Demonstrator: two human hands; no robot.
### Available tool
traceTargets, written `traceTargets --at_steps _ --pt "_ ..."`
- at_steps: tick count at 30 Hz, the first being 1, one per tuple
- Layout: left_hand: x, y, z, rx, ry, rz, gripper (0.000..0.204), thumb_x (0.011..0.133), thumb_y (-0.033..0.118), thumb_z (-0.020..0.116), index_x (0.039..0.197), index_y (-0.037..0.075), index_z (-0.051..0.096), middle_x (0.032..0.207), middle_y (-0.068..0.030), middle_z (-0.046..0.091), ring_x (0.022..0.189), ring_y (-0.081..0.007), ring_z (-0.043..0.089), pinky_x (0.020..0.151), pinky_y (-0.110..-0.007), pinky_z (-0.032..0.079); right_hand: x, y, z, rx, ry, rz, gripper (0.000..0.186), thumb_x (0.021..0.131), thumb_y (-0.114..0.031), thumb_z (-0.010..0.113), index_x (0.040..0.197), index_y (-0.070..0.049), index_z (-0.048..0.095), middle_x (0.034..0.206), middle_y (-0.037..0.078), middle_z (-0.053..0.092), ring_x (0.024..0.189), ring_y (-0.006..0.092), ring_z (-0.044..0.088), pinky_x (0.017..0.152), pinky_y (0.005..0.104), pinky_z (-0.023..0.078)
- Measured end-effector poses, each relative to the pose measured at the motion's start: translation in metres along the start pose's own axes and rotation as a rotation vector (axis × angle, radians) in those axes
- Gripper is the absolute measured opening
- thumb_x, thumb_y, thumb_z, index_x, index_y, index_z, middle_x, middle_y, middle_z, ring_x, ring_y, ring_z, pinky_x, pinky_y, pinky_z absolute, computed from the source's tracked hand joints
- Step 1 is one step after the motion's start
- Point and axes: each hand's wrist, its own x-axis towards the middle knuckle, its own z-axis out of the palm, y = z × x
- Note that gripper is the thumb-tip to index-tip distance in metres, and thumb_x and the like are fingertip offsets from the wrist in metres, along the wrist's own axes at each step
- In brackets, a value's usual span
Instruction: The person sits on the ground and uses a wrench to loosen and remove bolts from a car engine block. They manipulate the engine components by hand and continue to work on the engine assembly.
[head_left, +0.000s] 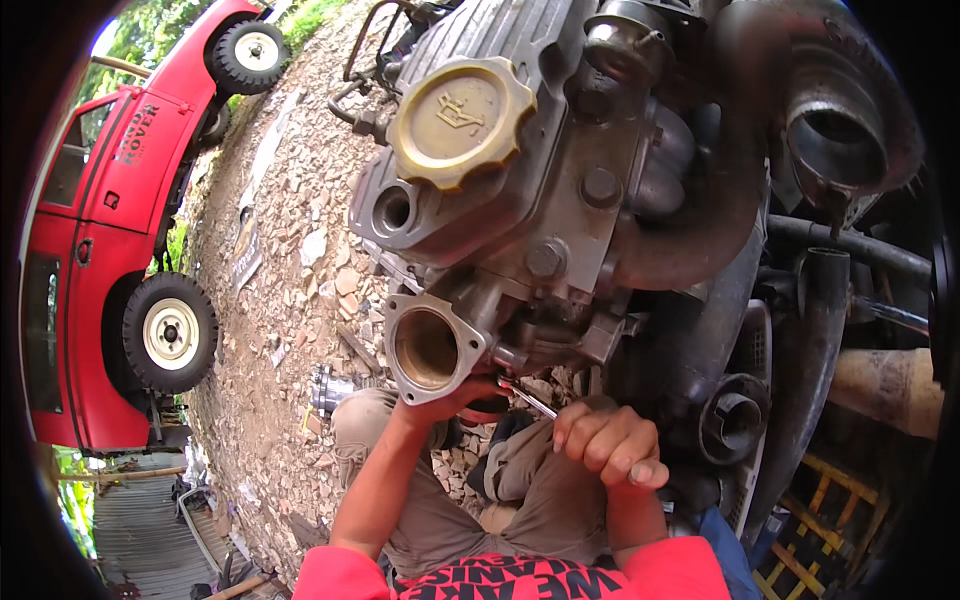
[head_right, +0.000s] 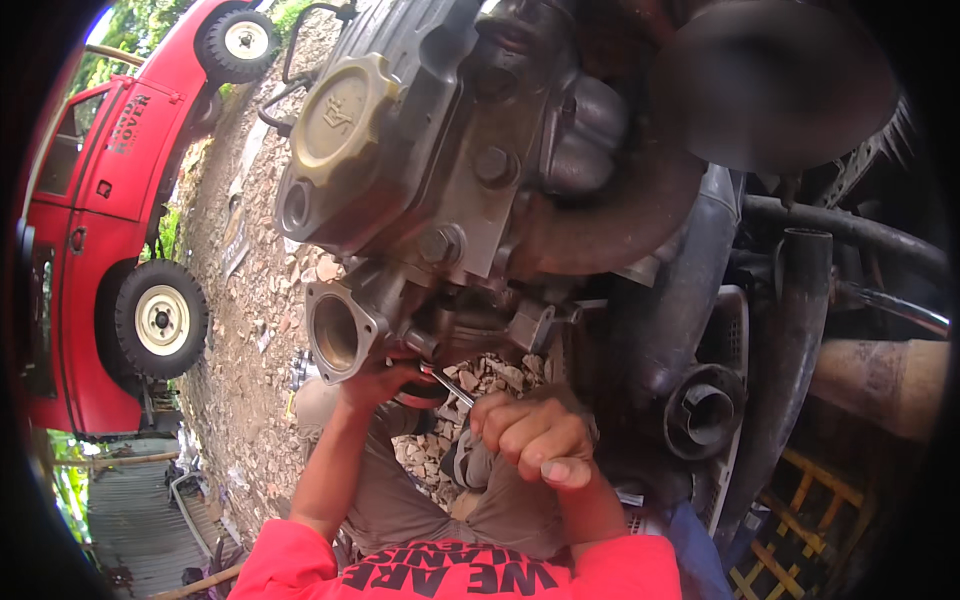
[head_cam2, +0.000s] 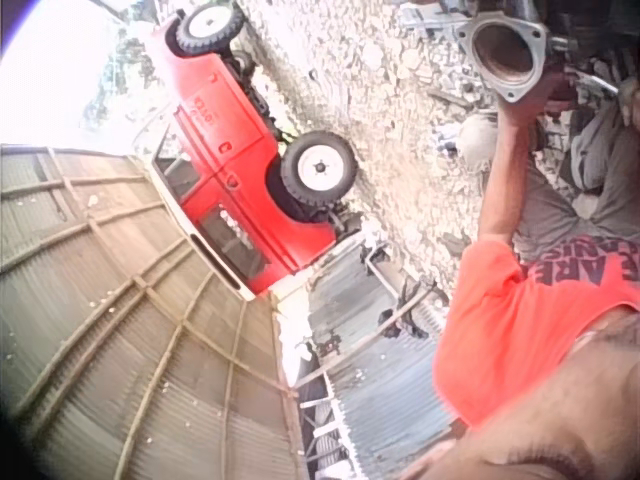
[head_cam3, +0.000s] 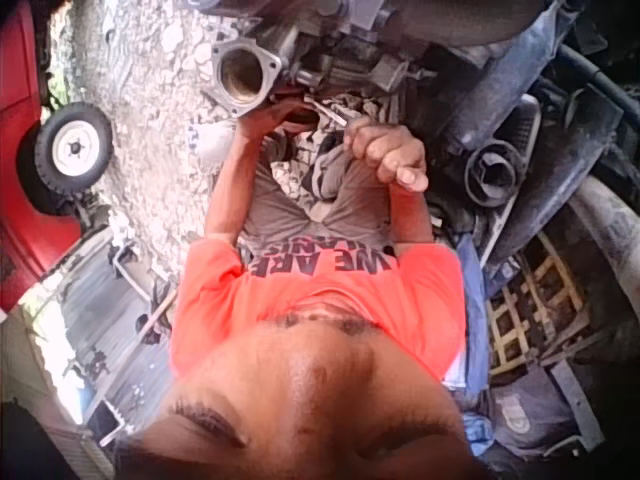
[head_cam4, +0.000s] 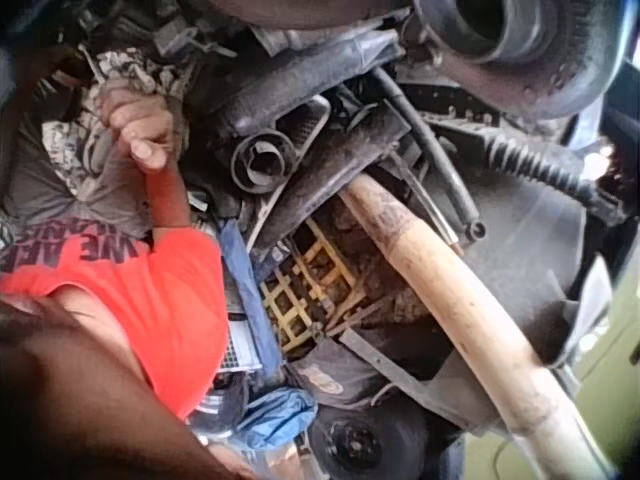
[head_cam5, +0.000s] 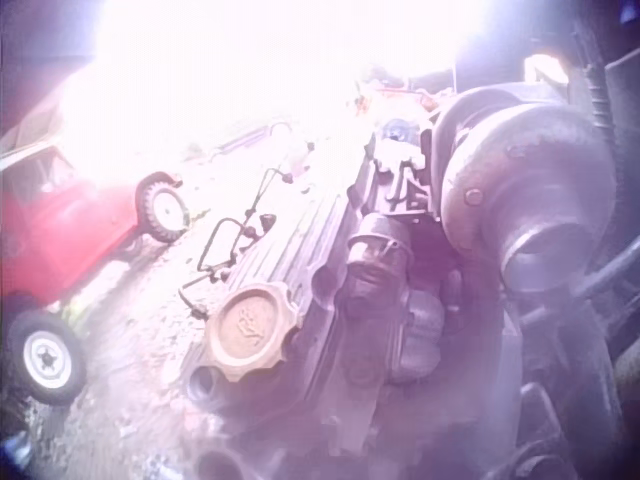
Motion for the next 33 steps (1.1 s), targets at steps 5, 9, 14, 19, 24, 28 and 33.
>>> traceTargets --at_steps 5,9,14,19,24,28,33 --pt "0.000 -0.002 -0.003 0.184 0.063 0.235 0.030 0.068 -0.005 0.079 0.096 -0.003 0.070 0.092 -0.0102 0.071 0.084 -0.0194 0.069 0.075 -0.032 0.056 0.006 0.000 0.006 -0.049 0.038 -0.003 0.044 0.086 -0.030 0.045 0.048 -0.009 0.036 0.047 0.004 0.036 0.049 0.0219 0.043 0.070 0.0426 0.041" --pt "0.000 -0.006 0.001 0.096 0.146 0.188 0.027 0.068 -0.001 0.081 0.093 -0.001 0.071 0.089 -0.0084 0.073 0.080 -0.0182 0.071 0.074 -0.031 0.056 0.013 0.003 0.016 -0.077 0.136 -0.036 0.048 0.087 -0.026 0.044 0.045 -0.010 0.029 0.042 0.003 0.031 0.042 0.0204 0.035 0.063 0.0387 0.038" --pt "0.007 0.004 0.001 0.129 0.054 0.255 0.017 0.070 0.003 0.084 0.081 0.000 0.071 0.069 -0.0054 0.068 0.054 -0.0105 0.065 0.048 -0.026 0.049 0.028 -0.001 0.036 -0.102 0.207 -0.057 0.043 0.086 -0.016 0.043 0.047 -0.010 0.025 0.042 0.003 0.029 0.041 0.0180 0.023 0.055 0.0368 0.030" --pt "0.008 0.011 0.002 0.149 0.075 0.332 0.012 0.075 0.004 0.080 0.083 0.000 0.072 0.062 -0.0046 0.065 0.050 -0.0084 0.061 0.045 -0.025 0.046 0.058 -0.013 0.069 -0.512 -0.016 0.115 0.036 0.085 -0.004 0.047 0.053 -0.003 0.033 0.048 0.005 0.035 0.044 0.0193 0.030 0.055 0.0356 0.032" --pt "0.014 0.010 0.001 0.143 0.082 0.404 0.010 0.079 0.006 0.076 0.088 0.001 0.072 0.061 -0.0052 0.064 0.050 -0.0084 0.058 0.046 -0.027 0.045 0.086 -0.005 0.095 -0.812 -0.030 0.281 0.044 0.095 -0.008 0.044 0.053 -0.003 0.032 0.047 0.002 0.036 0.044 0.0145 0.028 0.048 0.0323 0.027" --pt "0.017 0.014 0.001 0.065 0.083 0.349 0.011 0.081 0.007 0.074 0.090 0.001 0.071 0.063 -0.0043 0.064 0.053 -0.0064 0.057 0.049 -0.027 0.046 0.097 -0.002 0.089 -0.836 -0.041 0.511 0.047 0.102 -0.017 0.047 0.058 0.001 0.046 0.050 0.000 0.041 0.047 0.0074 0.038 0.046 0.0273 0.035" --pt "0.020 0.009 -0.002 0.036 0.033 0.290 0.012 0.081 0.006 0.073 0.091 -0.001 0.070 0.064 -0.0039 0.065 0.055 -0.0063 0.056 0.050 -0.028 0.047 0.112 -0.007 0.095 -0.766 -0.131 0.501 0.048 0.103 -0.026 0.050 0.064 0.003 0.051 0.054 -0.002 0.042 0.052 0.0062 0.039 0.049 0.0274 0.037"
